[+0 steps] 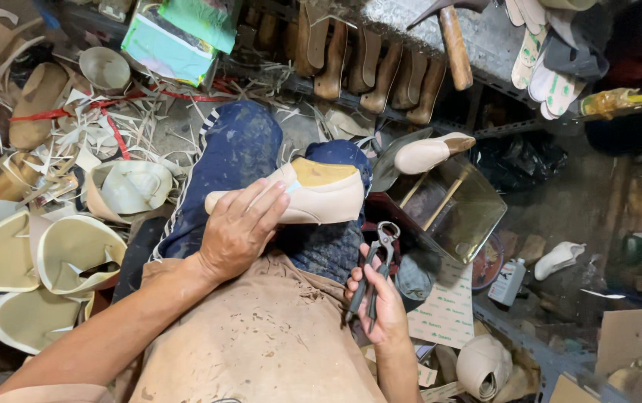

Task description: The person sits on the floor and uses pliers to pull and shape the edges of a shoe upper resting on their lap. They then use a hammer to tap the shoe upper, likely to flatten or secure the material, before returning to use the pliers for further adjustments.

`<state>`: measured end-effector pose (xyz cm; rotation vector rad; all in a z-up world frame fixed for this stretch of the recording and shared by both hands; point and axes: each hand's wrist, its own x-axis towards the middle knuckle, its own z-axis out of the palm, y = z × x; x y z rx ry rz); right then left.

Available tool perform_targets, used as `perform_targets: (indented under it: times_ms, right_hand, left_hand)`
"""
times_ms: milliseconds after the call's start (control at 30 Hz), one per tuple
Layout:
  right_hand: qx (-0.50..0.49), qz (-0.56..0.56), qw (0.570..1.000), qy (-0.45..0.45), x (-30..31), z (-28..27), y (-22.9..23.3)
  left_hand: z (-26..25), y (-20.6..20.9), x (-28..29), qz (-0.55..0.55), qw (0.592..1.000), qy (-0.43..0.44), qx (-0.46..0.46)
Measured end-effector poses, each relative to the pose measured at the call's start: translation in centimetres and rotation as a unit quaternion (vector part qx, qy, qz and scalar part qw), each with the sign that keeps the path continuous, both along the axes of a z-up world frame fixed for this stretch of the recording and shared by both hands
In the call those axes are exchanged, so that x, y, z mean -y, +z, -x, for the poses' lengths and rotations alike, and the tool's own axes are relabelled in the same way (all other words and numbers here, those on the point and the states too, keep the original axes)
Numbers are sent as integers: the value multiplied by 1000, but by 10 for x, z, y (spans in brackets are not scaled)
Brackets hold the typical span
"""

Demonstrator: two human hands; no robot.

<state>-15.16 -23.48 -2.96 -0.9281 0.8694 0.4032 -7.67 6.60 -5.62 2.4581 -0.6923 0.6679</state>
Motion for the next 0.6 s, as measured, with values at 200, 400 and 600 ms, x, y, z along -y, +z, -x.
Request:
perform_targets:
  times_ms: [200,400,600]
  right_hand:
    - [27,187,977,97,-8,0,12]
    - [60,331,919,205,-8,1,18]
    - [79,443,748,487,-46,-39,80]
  left_hand:
    - [-1,-3,2,16,1000,-6,19]
    - [-30,28,-3,-5,996,10,-84]
    - [-78,35,-13,111,968,-29,-224]
